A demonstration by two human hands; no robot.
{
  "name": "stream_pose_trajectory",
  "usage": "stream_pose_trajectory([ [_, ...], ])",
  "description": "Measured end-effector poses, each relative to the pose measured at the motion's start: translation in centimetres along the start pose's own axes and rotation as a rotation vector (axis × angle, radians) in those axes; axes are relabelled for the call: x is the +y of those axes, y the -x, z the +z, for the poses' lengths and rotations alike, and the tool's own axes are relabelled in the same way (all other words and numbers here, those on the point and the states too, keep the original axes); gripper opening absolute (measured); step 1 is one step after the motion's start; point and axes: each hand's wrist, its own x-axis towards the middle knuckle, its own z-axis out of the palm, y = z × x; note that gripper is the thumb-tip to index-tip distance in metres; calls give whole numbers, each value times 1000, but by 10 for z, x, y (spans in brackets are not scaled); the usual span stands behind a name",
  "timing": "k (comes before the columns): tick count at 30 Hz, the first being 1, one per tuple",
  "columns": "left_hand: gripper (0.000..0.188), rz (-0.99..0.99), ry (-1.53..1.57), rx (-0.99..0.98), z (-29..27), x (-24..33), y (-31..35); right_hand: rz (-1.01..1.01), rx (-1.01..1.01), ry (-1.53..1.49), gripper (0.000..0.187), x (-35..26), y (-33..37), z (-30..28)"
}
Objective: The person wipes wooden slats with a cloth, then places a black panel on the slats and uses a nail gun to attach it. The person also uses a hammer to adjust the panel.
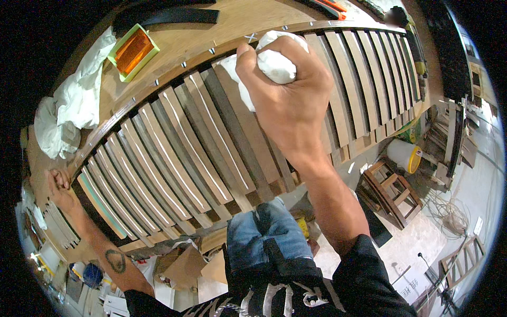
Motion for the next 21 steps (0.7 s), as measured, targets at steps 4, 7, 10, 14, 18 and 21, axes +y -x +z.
stream_pose_trajectory([
  [4,30,-17,38,-16,5,9,1,-4,12,6,24,0,-1,1],
  [7,29,-12,40,-45,5,4,1,-62,13,69,24,4,3,-4],
  [10,29,27,-27,-41,9,6,3,-56,-2,105,24,6,10,-10],
  [14,30,34,-50,-1,14,3,3,67,10,31,22,-6,19,-18],
  [18,29,-1,-42,-33,-9,3,-5,81,-8,31,19,-8,26,-27],
  [21,30,-27,-21,-59,-11,0,-6,70,-38,83,18,-12,31,-36],
])
